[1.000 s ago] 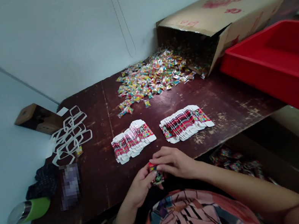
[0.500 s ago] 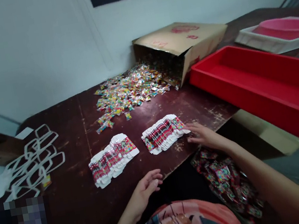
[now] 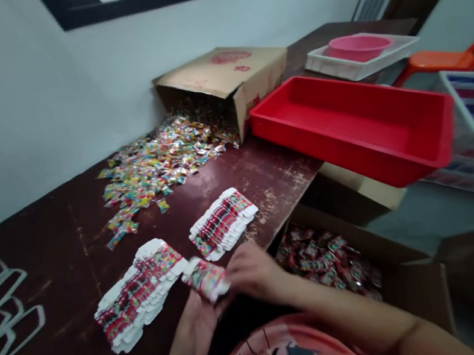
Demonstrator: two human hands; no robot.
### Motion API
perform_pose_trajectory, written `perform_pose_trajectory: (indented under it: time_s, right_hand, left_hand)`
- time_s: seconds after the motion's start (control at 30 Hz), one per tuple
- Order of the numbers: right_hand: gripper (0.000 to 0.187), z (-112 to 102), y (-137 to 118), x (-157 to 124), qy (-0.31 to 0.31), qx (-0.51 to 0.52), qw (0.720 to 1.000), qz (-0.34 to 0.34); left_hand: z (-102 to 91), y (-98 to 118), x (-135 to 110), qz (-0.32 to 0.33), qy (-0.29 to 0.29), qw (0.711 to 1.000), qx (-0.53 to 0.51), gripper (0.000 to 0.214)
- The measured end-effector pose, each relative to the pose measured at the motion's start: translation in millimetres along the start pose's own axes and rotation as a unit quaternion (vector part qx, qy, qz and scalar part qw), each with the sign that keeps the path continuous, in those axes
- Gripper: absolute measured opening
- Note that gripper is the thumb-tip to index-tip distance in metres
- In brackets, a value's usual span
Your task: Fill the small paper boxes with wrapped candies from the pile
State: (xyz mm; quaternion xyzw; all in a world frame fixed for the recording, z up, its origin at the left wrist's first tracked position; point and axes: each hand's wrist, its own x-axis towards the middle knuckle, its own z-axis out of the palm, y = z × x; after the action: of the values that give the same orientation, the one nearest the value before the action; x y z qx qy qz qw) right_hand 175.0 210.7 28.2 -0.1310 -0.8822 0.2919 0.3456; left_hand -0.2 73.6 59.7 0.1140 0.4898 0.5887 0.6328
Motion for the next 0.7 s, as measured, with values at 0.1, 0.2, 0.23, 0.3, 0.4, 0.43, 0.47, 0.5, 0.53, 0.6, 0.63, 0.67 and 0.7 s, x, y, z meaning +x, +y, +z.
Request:
perform_pose_trajectory:
  time_s: [0.1, 0.2, 0.23, 0.3, 0.4, 0.43, 0.47, 0.5, 0.53, 0.6, 0.63, 0.67, 0.7]
  right_hand:
    - [0.028, 30.3, -36.3, 2.9, -0.064, 0.012, 0.997, -0.050]
    - [0.037, 35.7, -39.2, 8.5, -0.038, -0.024, 0.999, 0.031]
    - [0.035, 34.7, -37.8, 8.9, -0.035, -0.034, 0.997, 0.051]
    - [0.030, 31.8, -36.5, 8.5, -0.046, -0.031, 0.996, 0.072]
    - [0.026, 23.6, -37.8, 10.1, -0.057, 0.014, 0.995, 0.082]
    - [0.025, 18.5, -37.2, 12.4, -0.074, 0.035, 0.993, 0.081]
    - [0.023, 12.2, -35.4, 15.6, -0.103, 0.063, 0.990, 0.073]
    - [0.022, 5.0, -32.5, 19.6, -0.144, 0.100, 0.983, 0.058]
    - [0.020, -2.6, -28.6, 23.9, -0.188, 0.143, 0.971, 0.036]
    - [0.014, -15.6, -20.2, 31.4, -0.250, 0.228, 0.941, -0.016]
    - [0.011, -19.7, -16.6, 33.6, -0.253, 0.254, 0.933, -0.030]
    - [0.010, -21.5, -14.1, 34.1, -0.235, 0.264, 0.935, -0.023]
    - [0.009, -20.9, -12.8, 33.0, -0.206, 0.264, 0.942, 0.001]
  left_hand:
    - [5.3, 9.1, 2.6, -0.042, 0.103, 0.992, 0.054, 0.068]
    - [3.7, 4.4, -0.2, -0.084, 0.139, 0.978, 0.133, 0.067]
    - [3.0, 1.0, -2.0, -0.098, 0.148, 0.971, 0.159, 0.064]
    - [3.9, -5.1, -5.9, -0.114, 0.162, 0.960, 0.199, 0.056]
    - [12.6, -7.2, -12.3, -0.131, 0.159, 0.954, 0.219, 0.045]
    - [16.8, -6.1, -14.5, -0.136, 0.152, 0.952, 0.227, 0.043]
    - [21.0, -4.6, -16.6, -0.140, 0.142, 0.951, 0.236, 0.042]
    - [24.8, -3.2, -18.2, -0.140, 0.126, 0.951, 0.244, 0.042]
    - [27.7, -2.2, -19.0, -0.138, 0.103, 0.953, 0.250, 0.044]
    - [30.2, -2.3, -17.1, -0.119, 0.045, 0.957, 0.262, 0.045]
    - [29.7, -3.5, -14.1, -0.102, 0.030, 0.955, 0.277, 0.044]
    - [28.0, -5.3, -10.0, -0.081, 0.035, 0.950, 0.299, 0.042]
    - [25.5, -7.6, -5.1, -0.061, 0.059, 0.943, 0.323, 0.041]
